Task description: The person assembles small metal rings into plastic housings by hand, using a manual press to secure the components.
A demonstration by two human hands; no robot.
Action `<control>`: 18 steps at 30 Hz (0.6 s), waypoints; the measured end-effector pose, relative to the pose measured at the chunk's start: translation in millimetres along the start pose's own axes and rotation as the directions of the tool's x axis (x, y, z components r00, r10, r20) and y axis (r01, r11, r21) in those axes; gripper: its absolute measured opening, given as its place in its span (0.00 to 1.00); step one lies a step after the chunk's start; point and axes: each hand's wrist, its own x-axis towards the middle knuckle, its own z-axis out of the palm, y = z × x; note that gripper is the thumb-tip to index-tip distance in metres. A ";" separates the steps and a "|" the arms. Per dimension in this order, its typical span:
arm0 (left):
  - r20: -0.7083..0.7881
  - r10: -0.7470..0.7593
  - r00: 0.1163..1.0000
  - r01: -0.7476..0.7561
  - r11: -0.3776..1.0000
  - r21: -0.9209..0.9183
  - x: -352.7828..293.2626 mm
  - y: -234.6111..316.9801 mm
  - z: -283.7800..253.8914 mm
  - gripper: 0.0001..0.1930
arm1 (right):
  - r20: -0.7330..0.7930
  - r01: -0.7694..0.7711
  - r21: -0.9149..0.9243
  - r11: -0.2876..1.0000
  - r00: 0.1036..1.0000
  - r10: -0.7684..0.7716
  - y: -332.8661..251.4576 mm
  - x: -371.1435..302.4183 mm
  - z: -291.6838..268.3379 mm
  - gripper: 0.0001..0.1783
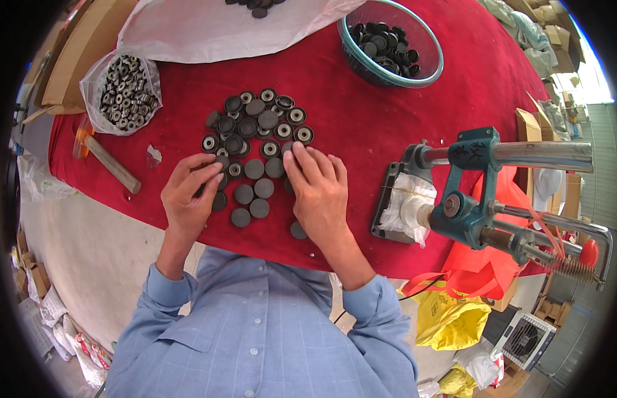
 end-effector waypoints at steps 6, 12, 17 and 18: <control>0.082 0.061 0.995 -0.067 0.995 0.077 -2.6 -5.5 9.7 0.15 | 0.048 -0.057 -0.071 0.996 0.997 0.061 -9.9 -2.3 -3.1 0.27; 0.167 0.173 0.971 -0.206 0.957 0.203 -2.1 -7.5 9.5 0.16 | 0.043 -0.135 0.122 0.983 0.990 0.131 -1.4 12.8 -6.7 0.22; 0.211 0.219 0.953 -0.265 0.937 0.226 -3.1 -5.1 8.6 0.16 | -0.028 -0.135 0.286 0.949 0.988 0.149 -4.0 27.5 -3.5 0.18; 0.211 0.217 0.953 -0.263 0.938 0.226 -3.9 -4.4 8.0 0.16 | -0.025 -0.135 0.286 0.949 0.989 0.149 -6.0 31.3 -2.1 0.18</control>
